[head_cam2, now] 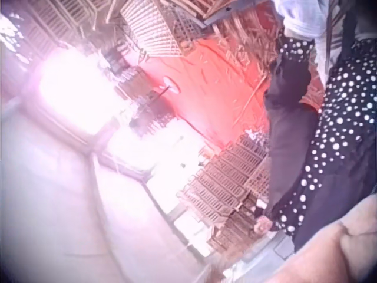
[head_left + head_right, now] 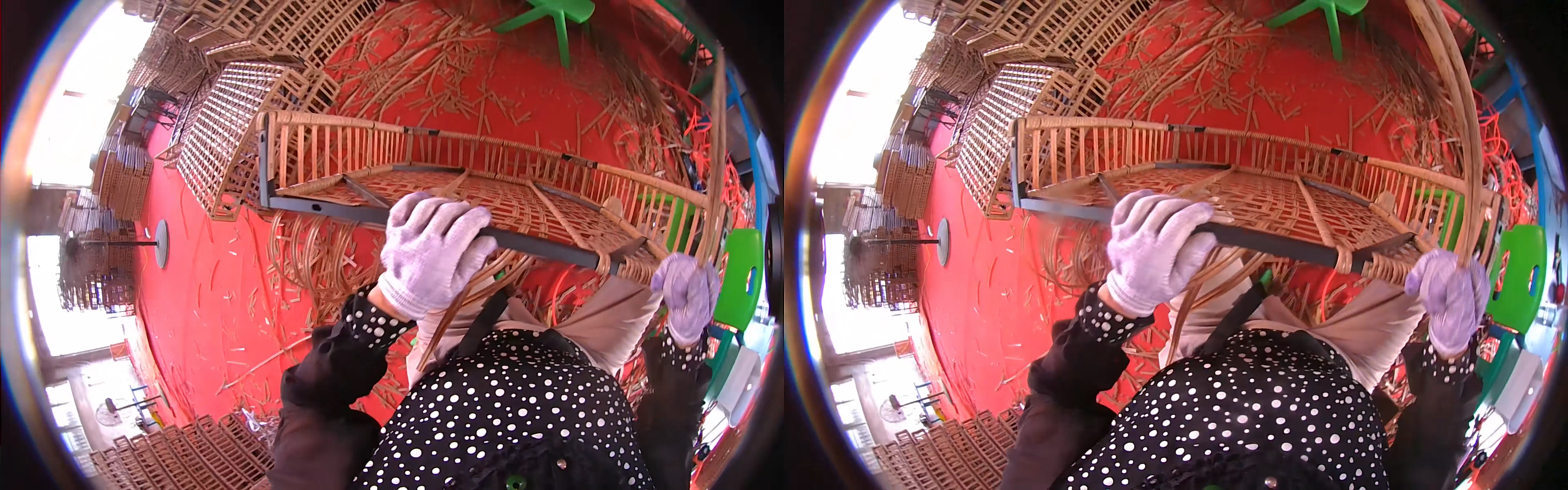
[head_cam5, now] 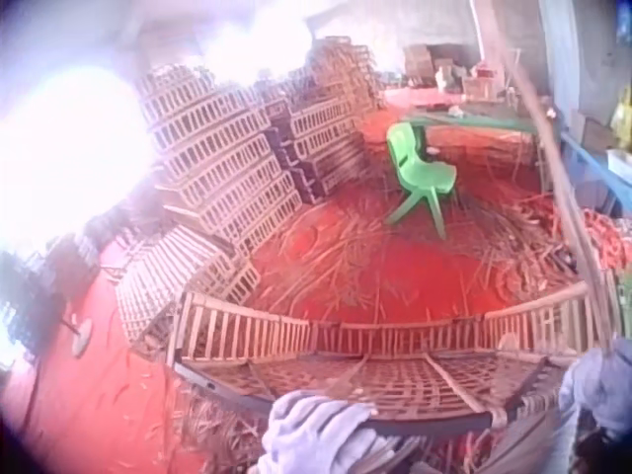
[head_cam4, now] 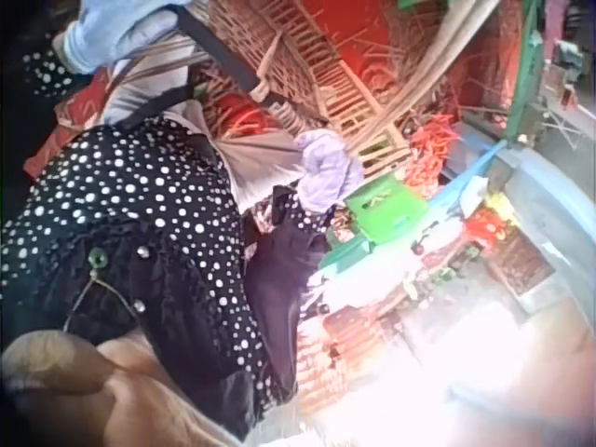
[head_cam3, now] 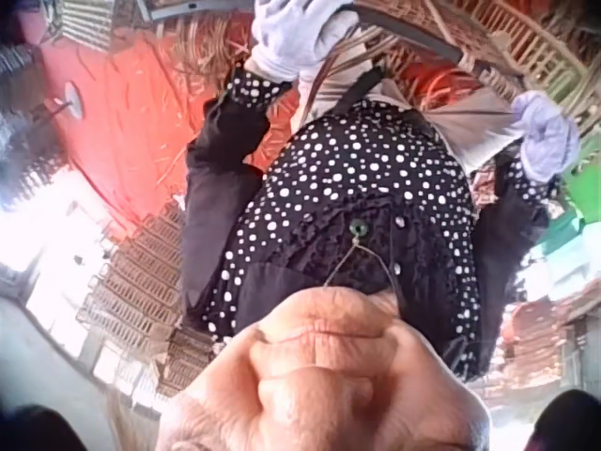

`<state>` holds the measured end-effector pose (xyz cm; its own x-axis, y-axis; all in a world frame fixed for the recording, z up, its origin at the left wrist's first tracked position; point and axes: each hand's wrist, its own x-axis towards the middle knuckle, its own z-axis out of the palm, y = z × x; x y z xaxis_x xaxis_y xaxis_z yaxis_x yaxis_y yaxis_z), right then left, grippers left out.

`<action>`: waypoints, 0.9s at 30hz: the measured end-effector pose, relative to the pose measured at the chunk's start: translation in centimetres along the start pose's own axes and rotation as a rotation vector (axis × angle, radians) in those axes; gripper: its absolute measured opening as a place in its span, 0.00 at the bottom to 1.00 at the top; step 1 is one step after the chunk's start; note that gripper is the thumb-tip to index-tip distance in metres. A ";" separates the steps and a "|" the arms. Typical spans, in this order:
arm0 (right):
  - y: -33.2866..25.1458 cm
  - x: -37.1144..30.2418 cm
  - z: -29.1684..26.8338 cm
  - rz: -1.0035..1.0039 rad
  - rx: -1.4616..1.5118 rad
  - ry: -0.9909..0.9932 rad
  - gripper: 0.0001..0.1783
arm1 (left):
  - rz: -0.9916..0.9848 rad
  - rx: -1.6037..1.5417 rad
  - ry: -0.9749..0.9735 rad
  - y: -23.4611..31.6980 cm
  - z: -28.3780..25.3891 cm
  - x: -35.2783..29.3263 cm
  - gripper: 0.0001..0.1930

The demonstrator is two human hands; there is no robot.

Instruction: The person is assembling a wicker or rattan-style chair frame by wrapping material and using a pneumatic nail gun.

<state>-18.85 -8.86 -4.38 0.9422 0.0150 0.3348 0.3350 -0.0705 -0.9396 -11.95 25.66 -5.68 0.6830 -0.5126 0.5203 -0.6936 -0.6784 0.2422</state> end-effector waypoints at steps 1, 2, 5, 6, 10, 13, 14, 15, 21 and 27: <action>0.0 0.9 -0.4 0.024 0.032 0.033 0.26 | 0.012 0.001 0.011 0.3 0.1 0.6 0.12; 0.0 1.5 -0.8 0.003 0.108 0.036 0.27 | 0.014 0.004 0.030 0.6 0.3 1.1 0.12; -0.1 2.9 -0.9 0.148 0.284 0.175 0.25 | 0.047 0.056 0.037 0.6 -0.2 2.3 0.11; -0.3 3.0 -0.7 0.209 0.343 0.239 0.24 | 0.064 0.105 -0.011 0.5 -0.5 2.6 0.10; 0.0 4.5 0.9 0.212 0.471 0.311 0.19 | 0.004 0.108 0.023 0.8 -0.1 3.8 0.12; -0.5 5.4 2.1 0.260 0.700 0.169 0.18 | 0.075 -0.030 0.011 3.0 2.2 4.9 0.17; -0.9 5.4 2.6 0.299 0.709 0.185 0.18 | 0.097 -0.063 -0.012 4.1 3.1 5.1 0.19; -1.2 5.3 3.0 0.345 0.696 0.224 0.18 | 0.136 -0.107 -0.046 5.2 4.0 5.1 0.22; -4.0 6.1 4.5 0.424 0.852 0.262 0.17 | 0.189 -0.006 -0.232 4.8 5.2 10.4 0.15; -5.8 8.3 5.9 0.330 0.833 0.242 0.16 | 0.176 0.050 -0.376 2.2 4.0 13.4 0.16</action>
<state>-12.90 -2.45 3.44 0.9948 -0.0934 -0.0411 0.0371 0.7063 -0.7069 -3.40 15.20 -1.51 0.5975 -0.7732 0.2127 -0.8016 -0.5834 0.1309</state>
